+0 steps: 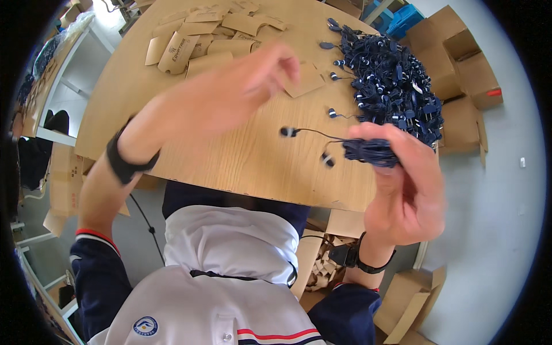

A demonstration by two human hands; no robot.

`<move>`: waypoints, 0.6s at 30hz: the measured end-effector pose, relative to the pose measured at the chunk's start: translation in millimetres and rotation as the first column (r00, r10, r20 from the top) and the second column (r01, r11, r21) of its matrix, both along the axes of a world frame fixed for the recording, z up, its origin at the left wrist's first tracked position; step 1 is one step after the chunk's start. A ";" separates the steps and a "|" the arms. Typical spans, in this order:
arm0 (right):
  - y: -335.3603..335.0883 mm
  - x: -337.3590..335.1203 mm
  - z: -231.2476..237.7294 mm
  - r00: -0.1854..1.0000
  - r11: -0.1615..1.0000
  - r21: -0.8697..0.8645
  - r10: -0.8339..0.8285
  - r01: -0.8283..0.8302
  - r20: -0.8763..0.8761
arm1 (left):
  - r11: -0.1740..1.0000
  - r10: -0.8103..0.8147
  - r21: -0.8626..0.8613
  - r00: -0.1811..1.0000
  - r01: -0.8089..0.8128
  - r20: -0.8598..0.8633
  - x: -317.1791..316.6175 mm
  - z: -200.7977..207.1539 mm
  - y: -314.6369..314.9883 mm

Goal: The recorder is folding small blue objects and sliding them into printed cardboard sleeves.

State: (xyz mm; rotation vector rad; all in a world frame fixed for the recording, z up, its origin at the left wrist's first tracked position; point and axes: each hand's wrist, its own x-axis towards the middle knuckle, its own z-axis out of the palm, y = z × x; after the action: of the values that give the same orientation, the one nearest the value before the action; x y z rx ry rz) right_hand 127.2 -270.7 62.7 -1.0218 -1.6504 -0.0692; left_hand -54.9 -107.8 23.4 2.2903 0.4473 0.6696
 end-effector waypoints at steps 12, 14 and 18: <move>15.2 30.6 20.1 0.991 0.984 0.124 -0.135 0.132 0.021 | 0.487 -0.150 0.821 0.955 0.298 -0.257 62.8 -38.7 78.0; 19.7 32.2 21.4 0.992 0.976 0.179 -0.127 0.126 -0.007 | 0.495 0.007 0.781 0.897 0.381 -0.442 61.1 -28.0 78.7; 17.8 37.2 39.2 0.987 0.968 0.206 -0.157 0.145 0.040 | 0.954 -0.037 0.290 0.992 0.072 -0.123 43.9 -24.9 38.7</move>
State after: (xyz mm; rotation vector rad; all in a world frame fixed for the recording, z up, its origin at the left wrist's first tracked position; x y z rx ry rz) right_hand 164.4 -252.9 101.9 -0.9941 -1.5770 -0.3640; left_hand -11.0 -69.1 -1.5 2.6244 0.3549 0.6103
